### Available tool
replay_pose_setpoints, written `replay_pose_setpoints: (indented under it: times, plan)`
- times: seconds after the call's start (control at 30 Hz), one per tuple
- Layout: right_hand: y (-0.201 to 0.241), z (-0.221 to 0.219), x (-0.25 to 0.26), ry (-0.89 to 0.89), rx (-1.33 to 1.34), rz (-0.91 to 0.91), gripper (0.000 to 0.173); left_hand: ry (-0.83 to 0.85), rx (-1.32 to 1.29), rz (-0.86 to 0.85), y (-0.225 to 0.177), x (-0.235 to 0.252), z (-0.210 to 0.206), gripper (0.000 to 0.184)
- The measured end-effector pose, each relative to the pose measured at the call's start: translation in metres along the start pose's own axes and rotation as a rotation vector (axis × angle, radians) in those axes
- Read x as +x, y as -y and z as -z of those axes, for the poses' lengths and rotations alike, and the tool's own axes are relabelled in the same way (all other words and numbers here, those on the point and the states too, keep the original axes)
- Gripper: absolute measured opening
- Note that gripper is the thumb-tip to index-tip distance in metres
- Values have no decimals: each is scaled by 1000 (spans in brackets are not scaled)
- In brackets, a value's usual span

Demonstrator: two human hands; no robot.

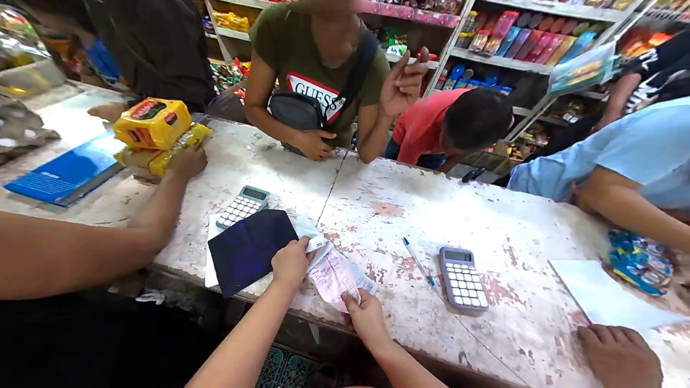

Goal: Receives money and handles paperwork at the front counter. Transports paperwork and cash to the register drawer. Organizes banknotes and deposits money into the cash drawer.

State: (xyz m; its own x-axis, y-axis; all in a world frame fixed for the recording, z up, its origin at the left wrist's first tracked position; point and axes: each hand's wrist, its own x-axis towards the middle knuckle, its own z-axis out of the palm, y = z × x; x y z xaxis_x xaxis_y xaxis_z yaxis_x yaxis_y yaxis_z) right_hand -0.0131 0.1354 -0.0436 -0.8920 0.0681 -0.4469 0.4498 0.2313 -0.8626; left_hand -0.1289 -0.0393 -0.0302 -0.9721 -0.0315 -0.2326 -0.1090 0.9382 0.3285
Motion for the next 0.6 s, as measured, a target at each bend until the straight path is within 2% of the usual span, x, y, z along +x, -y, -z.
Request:
replay_pose_setpoints:
  times: [0.3, 0.4, 0.43, 0.5, 0.6]
  plan:
    - [2, -20, -14, -33, -483, 151, 31, 14, 43, -17, -1, -2, 0, 41]
    - [-7, -28, -25, -76, -552, 287, 37, 14, 51, -19, -1, -3, 1, 40]
    - [-11, -30, -26, -96, -517, 307, 38, 10, 52, -25, 0, -3, 1, 39]
    - [-13, -29, -23, -105, -343, 232, 39, 9, 41, -39, 0, -4, 1, 39]
    - [-6, -24, -20, -57, 148, 7, 43, 23, 26, -43, 3, -5, 0, 38]
